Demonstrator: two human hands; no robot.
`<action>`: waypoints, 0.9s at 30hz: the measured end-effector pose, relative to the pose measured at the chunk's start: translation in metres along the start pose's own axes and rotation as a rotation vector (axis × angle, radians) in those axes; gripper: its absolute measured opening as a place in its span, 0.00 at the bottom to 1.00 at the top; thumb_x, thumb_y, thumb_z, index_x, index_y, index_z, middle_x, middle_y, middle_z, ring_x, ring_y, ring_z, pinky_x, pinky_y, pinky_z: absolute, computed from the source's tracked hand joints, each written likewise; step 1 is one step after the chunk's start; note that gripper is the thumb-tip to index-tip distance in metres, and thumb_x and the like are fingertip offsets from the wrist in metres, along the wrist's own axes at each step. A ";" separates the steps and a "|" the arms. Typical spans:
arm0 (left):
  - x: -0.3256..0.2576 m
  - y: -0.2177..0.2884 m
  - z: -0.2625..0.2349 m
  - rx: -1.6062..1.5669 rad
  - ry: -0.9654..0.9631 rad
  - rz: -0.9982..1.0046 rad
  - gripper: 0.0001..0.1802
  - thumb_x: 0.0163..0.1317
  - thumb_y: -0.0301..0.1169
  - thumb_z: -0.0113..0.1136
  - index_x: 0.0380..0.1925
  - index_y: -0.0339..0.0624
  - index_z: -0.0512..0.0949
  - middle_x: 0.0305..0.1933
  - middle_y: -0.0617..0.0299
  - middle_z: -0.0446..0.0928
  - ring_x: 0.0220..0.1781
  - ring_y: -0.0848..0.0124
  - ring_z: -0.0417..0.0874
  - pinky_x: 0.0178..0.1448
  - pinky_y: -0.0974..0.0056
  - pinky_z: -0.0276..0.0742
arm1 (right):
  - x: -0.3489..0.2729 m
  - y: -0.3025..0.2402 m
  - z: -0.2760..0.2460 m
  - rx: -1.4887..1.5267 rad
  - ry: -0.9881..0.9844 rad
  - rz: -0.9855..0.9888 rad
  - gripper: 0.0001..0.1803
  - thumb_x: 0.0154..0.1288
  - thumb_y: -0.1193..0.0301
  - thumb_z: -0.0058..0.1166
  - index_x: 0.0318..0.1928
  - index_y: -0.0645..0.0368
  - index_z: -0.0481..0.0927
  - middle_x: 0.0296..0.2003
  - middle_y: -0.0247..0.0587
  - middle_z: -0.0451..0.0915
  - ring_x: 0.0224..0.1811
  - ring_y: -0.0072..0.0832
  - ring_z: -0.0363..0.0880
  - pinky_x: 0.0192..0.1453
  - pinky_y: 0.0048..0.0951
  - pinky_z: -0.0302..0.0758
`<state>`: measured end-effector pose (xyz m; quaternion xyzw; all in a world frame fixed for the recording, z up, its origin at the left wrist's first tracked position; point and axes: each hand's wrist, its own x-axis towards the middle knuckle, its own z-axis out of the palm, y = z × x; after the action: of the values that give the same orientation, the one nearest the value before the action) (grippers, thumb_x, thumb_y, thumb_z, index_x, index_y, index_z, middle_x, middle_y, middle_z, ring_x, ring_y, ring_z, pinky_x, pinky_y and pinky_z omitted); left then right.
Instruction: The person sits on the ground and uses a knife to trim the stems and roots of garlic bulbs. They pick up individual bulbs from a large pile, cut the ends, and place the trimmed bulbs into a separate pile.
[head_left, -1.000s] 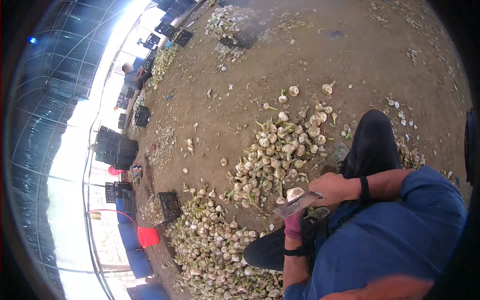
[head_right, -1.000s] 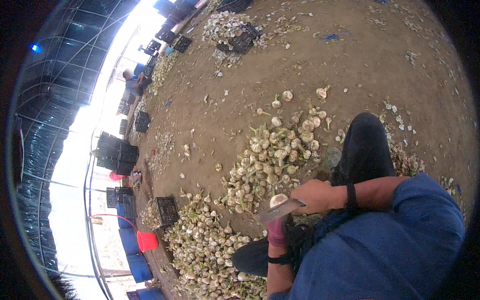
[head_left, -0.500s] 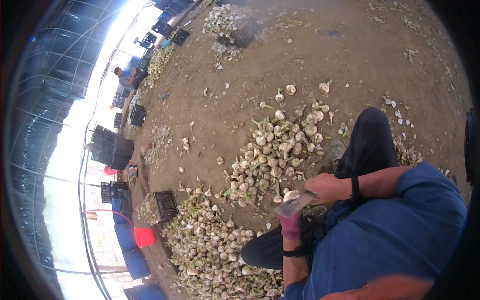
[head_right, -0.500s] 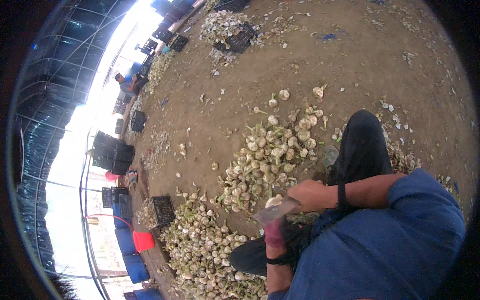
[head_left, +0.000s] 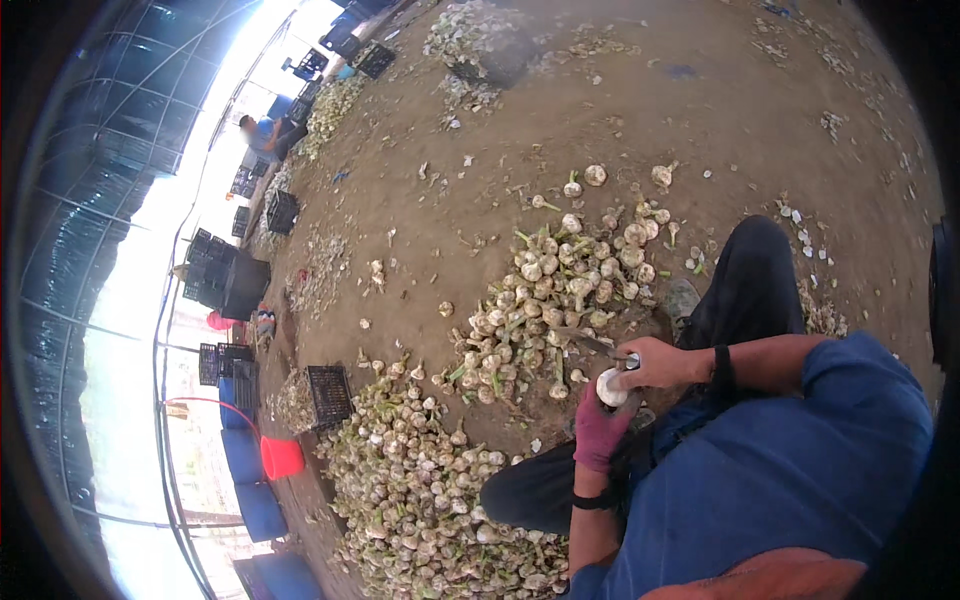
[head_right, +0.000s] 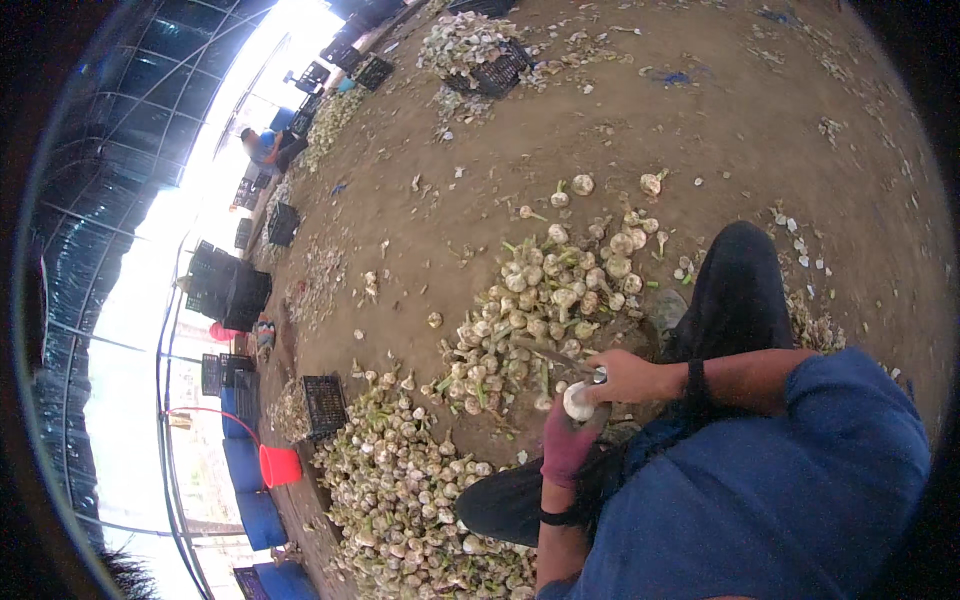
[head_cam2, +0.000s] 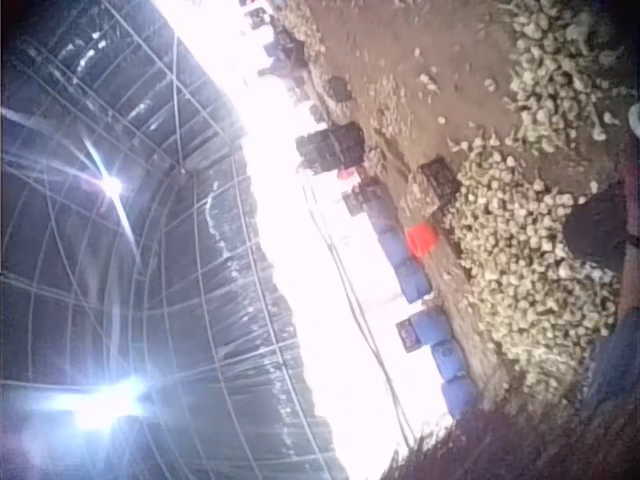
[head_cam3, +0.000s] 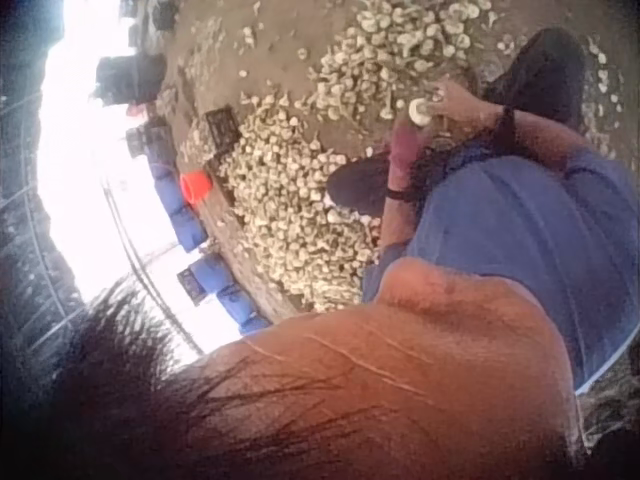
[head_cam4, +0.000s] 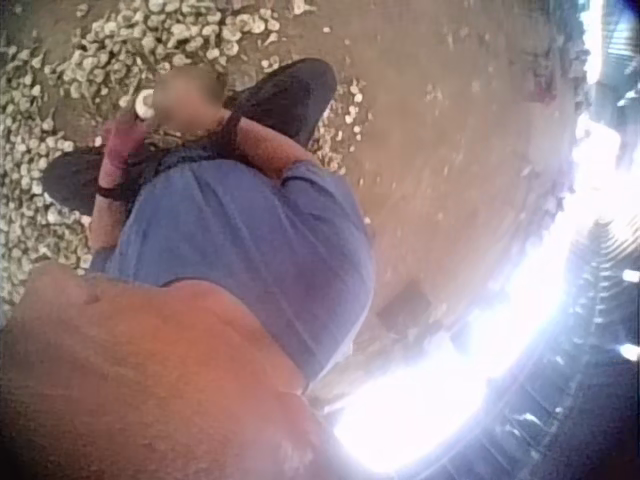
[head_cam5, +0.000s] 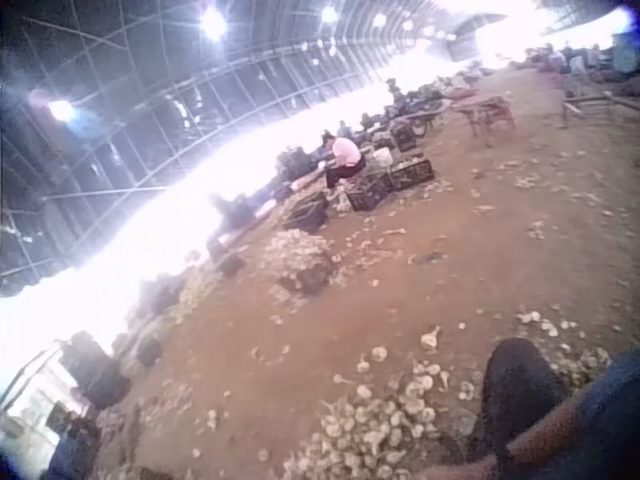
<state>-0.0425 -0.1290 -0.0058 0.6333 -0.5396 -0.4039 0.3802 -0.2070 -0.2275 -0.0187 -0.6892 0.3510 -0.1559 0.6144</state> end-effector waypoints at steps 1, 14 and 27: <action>0.001 0.008 0.001 0.146 0.065 0.050 0.30 0.51 0.34 0.70 0.53 0.36 0.72 0.46 0.53 0.79 0.45 0.64 0.81 0.51 0.62 0.75 | 0.001 -0.004 0.001 -0.052 0.011 -0.003 0.28 0.59 0.50 0.60 0.40 0.68 0.77 0.33 0.52 0.79 0.36 0.39 0.78 0.40 0.39 0.72; -0.016 -0.043 -0.011 -1.035 0.270 -0.364 0.24 0.55 0.26 0.65 0.52 0.38 0.69 0.40 0.53 0.78 0.38 0.66 0.81 0.43 0.64 0.80 | 0.004 0.009 0.004 -0.148 0.058 -0.023 0.20 0.65 0.59 0.49 0.37 0.68 0.76 0.30 0.59 0.77 0.35 0.51 0.77 0.39 0.44 0.70; -0.021 -0.051 -0.012 -1.246 0.282 -0.179 0.21 0.63 0.40 0.59 0.50 0.39 0.72 0.42 0.58 0.79 0.40 0.69 0.81 0.46 0.64 0.79 | 0.028 0.109 0.002 -0.711 -0.158 0.191 0.21 0.56 0.59 0.50 0.37 0.66 0.80 0.35 0.61 0.80 0.40 0.54 0.79 0.45 0.50 0.75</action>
<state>-0.0144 -0.1007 -0.0463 0.3835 -0.0940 -0.5846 0.7088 -0.2184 -0.2446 -0.1296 -0.8335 0.3976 0.0876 0.3735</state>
